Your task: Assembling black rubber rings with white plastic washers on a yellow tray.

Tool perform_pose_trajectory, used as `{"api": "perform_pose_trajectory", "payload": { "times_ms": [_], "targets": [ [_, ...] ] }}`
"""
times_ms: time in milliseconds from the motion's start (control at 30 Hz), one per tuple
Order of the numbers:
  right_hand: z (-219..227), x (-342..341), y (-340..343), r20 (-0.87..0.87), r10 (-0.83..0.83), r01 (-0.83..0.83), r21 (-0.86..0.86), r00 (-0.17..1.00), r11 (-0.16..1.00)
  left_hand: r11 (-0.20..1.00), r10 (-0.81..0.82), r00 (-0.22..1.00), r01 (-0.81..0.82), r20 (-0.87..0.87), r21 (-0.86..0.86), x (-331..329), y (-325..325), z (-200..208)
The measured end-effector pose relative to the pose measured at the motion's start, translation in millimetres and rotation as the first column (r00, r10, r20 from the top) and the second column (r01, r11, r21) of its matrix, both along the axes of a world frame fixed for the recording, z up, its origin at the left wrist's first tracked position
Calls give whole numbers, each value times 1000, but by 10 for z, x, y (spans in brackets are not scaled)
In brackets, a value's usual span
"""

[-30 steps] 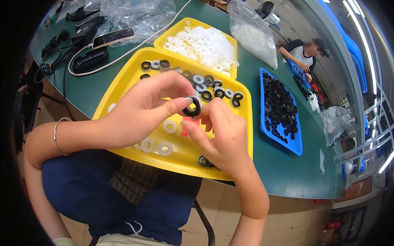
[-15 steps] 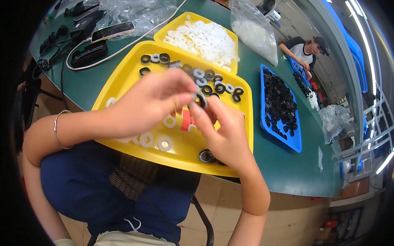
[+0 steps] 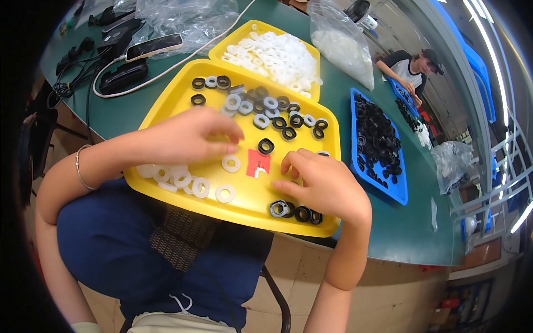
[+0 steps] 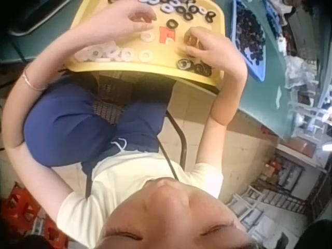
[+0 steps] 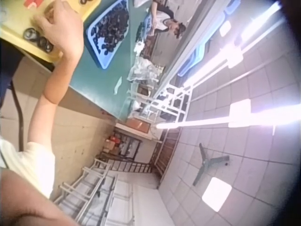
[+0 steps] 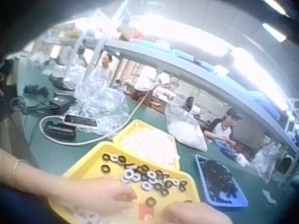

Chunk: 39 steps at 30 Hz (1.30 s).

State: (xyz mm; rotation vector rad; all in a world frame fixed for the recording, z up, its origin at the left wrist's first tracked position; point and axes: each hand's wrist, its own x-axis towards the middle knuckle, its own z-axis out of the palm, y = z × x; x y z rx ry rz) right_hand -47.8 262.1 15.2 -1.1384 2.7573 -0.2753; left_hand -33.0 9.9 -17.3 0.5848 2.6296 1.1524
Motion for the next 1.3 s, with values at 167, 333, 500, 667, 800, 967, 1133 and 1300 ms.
{"api": "perform_pose_trajectory", "payload": {
  "times_ms": [167,333,500,667,800,967,1133,1300],
  "targets": [
    [132,-3,-49,235,-82,31,215,969,976,968,-195,929,130,-316,-215,84,-9,-124],
    [9,-61,-47,142,88,-76,-88,986,993,999,-45,987,40,-155,-36,115,102,-45],
    [-6,4,-135,239,13,103,-468,971,878,937,-91,993,59,77,344,127,126,36],
    [30,87,-208,548,110,371,-686,829,625,677,-158,969,-33,189,736,110,116,-38],
    [-68,118,-308,509,82,397,-752,857,527,627,-127,962,-112,242,771,115,159,44],
    [-128,110,-311,341,18,285,-811,940,512,486,-193,948,-133,255,864,190,264,43],
    [-154,137,-341,230,34,187,-860,972,474,494,-151,968,-103,202,863,241,332,52],
    [-173,128,-335,96,16,73,-850,995,522,511,-69,992,-55,104,858,258,354,65]
  ]
}}
